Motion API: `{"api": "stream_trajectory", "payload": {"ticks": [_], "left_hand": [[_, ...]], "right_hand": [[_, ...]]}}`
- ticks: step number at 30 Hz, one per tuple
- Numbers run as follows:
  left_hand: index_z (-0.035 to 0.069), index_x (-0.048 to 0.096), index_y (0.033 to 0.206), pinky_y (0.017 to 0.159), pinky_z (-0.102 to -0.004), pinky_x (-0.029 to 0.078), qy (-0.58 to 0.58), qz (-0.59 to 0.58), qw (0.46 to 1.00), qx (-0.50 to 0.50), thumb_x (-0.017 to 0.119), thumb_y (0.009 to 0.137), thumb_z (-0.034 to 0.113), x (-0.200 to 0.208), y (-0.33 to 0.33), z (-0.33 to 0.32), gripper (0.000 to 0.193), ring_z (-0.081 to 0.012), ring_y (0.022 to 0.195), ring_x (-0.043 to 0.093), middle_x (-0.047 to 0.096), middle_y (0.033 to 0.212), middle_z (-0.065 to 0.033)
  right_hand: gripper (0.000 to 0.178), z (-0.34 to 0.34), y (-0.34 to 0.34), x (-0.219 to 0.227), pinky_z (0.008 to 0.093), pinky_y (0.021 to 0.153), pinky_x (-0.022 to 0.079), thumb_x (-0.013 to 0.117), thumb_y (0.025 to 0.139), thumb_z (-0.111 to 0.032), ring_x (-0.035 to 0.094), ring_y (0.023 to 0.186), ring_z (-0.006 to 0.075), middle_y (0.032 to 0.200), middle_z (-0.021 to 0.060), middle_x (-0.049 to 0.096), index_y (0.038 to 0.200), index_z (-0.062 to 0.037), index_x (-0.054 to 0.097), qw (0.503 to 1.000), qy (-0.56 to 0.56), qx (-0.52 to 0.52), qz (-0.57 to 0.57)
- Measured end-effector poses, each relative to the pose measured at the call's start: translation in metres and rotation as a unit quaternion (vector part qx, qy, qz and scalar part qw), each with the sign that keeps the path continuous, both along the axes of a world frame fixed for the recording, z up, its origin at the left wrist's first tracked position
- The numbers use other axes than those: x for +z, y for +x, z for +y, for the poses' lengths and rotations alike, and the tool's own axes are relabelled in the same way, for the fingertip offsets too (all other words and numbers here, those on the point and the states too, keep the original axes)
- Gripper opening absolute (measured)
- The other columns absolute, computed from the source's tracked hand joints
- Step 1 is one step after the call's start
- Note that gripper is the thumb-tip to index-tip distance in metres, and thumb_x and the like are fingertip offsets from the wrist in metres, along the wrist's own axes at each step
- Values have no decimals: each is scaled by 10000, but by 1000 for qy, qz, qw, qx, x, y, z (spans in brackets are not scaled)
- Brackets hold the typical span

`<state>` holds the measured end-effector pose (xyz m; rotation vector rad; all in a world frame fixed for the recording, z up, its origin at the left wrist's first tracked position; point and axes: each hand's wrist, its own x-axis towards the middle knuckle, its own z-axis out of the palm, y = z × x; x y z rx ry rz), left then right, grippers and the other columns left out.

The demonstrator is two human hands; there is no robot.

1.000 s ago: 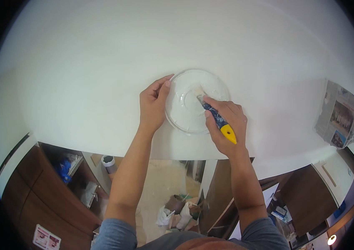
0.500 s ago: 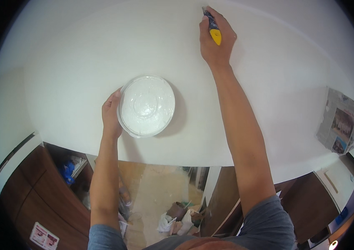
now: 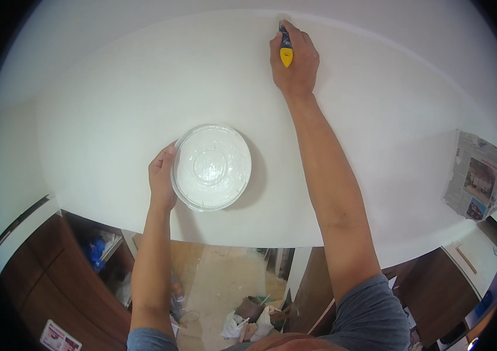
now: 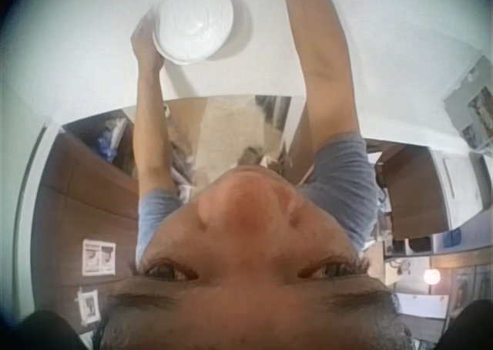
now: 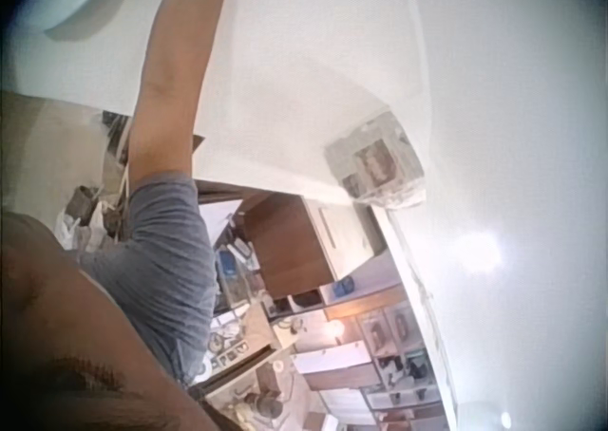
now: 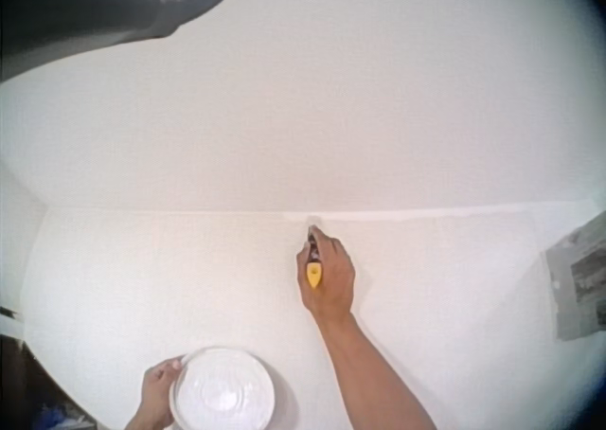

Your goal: The person paints the ceiling using a small brush and a paint container. They repeatedly dip the brush into the container and apply white paint to the ceiling surface in short strokes.

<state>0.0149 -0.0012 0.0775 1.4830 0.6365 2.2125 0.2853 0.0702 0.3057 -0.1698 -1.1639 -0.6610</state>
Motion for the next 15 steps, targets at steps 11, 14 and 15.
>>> {"api": "stream_trajectory", "payload": {"ticks": [11, 14, 15], "left_hand": [[-61, 672, 1346, 910, -294, 579, 4, 3, 1000, 5, 577, 1109, 302, 0, 4, 0, 445, -167, 1029, 726, 759, 1169, -123], [-61, 674, 1344, 904, -293, 581, 2, 2, 1000, 6, 577, 1109, 301, 0, 4, -1, 443, -165, 1020, 726, 761, 1162, -119], [-61, 674, 1344, 902, -292, 581, 0, 2, 1000, 7, 577, 1109, 301, 0, 4, -1, 442, -164, 1017, 727, 761, 1159, -118]], "right_hand": [[295, -9, 0, 6, 465, 835, 567, 684, 984, -230, 695, 948, 349, 1038, 150, 720, 1219, -52, 701, 1000, -25, -18, 7], [291, -11, 0, 8, 466, 830, 568, 685, 983, -236, 698, 929, 359, 1016, 155, 724, 1204, -49, 703, 1000, -22, -2, 6], [291, -11, 0, 8, 468, 830, 569, 684, 983, -239, 700, 923, 362, 1011, 156, 726, 1202, -48, 703, 1000, -22, -1, 7]]}}
